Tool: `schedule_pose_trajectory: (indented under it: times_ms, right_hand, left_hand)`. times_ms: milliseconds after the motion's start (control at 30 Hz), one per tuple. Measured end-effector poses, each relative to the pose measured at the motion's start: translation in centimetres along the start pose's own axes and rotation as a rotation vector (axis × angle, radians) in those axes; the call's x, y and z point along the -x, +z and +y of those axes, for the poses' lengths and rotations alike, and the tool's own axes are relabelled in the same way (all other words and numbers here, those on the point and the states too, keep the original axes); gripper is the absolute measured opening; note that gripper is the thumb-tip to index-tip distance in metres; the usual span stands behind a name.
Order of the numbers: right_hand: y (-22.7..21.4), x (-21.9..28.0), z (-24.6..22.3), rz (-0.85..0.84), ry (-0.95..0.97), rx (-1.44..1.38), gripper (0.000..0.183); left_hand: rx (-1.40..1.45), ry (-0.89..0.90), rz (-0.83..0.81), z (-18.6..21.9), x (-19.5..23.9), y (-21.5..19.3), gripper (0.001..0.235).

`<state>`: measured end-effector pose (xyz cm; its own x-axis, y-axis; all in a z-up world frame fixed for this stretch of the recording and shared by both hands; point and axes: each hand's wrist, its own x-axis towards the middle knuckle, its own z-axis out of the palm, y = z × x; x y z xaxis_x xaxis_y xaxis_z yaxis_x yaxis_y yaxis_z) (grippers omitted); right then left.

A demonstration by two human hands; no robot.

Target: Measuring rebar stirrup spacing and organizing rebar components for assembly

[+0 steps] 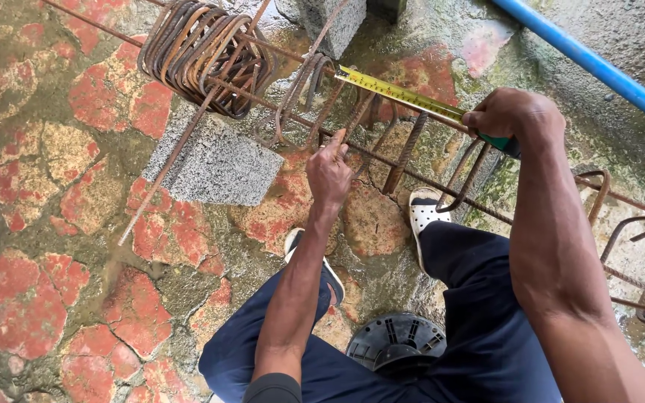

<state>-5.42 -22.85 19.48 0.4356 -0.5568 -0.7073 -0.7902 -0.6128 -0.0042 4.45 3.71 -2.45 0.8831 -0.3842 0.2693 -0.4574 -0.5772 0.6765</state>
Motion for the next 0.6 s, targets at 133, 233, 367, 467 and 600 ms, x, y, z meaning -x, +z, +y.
schedule_pose_trajectory:
  times_ms: [133, 233, 367, 467, 600]
  right_hand:
    - [0.3, -0.5, 0.1, -0.001, -0.012, -0.001, 0.045]
    - [0.2, -0.3, -0.1, 0.006, -0.011, -0.004, 0.045]
    - [0.2, -0.1, -0.1, 0.008, -0.007, -0.023, 0.044]
    - [0.0, 0.3, -0.2, 0.006, 0.009, -0.027, 0.044]
    - [0.1, 0.0, 0.1, 0.007, 0.002, -0.030, 0.046]
  left_hand:
    - [0.002, 0.045, 0.038, 0.3, 0.5, 0.3, 0.060]
    - [0.003, 0.037, 0.039, 0.3, 0.6, 0.7, 0.057]
    - [0.001, 0.038, 0.056, 0.1, 0.8, 1.2, 0.055]
    - [-0.002, 0.057, 0.065, -0.1, 0.8, 1.3, 0.054]
    - [-0.008, 0.033, 0.036, -0.1, 0.8, 1.3, 0.061]
